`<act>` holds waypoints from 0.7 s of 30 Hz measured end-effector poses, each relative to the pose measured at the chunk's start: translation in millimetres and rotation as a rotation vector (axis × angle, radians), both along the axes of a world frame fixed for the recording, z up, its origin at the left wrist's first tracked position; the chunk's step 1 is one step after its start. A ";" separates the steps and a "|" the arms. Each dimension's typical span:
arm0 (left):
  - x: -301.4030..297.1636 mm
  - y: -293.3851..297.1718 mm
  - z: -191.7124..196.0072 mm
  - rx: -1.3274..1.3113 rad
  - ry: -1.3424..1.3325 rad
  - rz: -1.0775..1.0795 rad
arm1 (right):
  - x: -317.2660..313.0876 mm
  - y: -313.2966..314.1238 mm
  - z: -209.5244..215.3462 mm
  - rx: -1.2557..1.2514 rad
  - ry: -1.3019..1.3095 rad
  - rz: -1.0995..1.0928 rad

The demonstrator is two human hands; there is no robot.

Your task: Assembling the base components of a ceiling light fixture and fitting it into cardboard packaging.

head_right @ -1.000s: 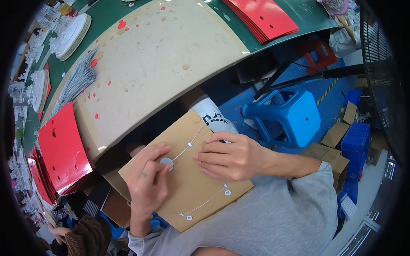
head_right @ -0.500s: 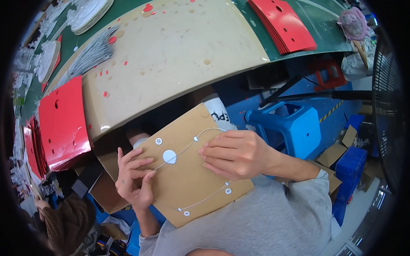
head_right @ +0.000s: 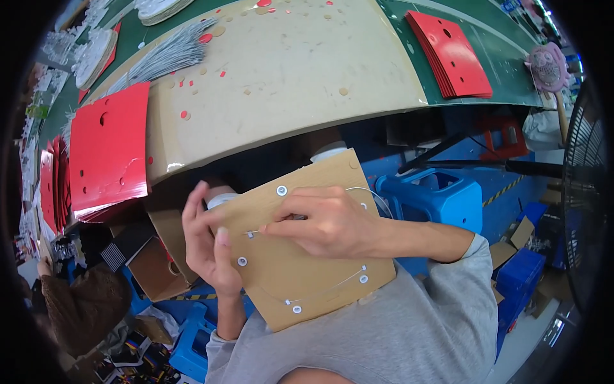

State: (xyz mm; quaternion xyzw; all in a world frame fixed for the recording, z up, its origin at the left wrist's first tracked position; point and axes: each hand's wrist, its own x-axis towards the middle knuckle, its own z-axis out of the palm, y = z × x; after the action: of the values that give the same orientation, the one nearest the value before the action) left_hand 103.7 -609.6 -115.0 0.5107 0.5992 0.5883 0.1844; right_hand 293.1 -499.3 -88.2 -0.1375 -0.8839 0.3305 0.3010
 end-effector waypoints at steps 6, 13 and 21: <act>7.9 -14.1 5.4 -0.205 -0.779 -0.099 | -7.5 -6.5 -0.9 0.028 -0.012 -0.012; 7.7 -16.3 5.5 -0.213 -0.803 -0.149 | -10.3 -7.8 -0.3 0.119 -0.022 0.059; 12.0 -16.5 4.0 -0.307 -0.769 -0.146 | -3.1 -0.3 24.2 0.344 -0.268 0.185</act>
State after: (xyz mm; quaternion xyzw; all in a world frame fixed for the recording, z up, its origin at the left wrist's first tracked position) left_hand 115.8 -626.1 -111.0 0.2615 0.5297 0.6253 0.5100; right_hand 290.1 -499.5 -64.0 -0.0452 -0.9680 0.1801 0.1685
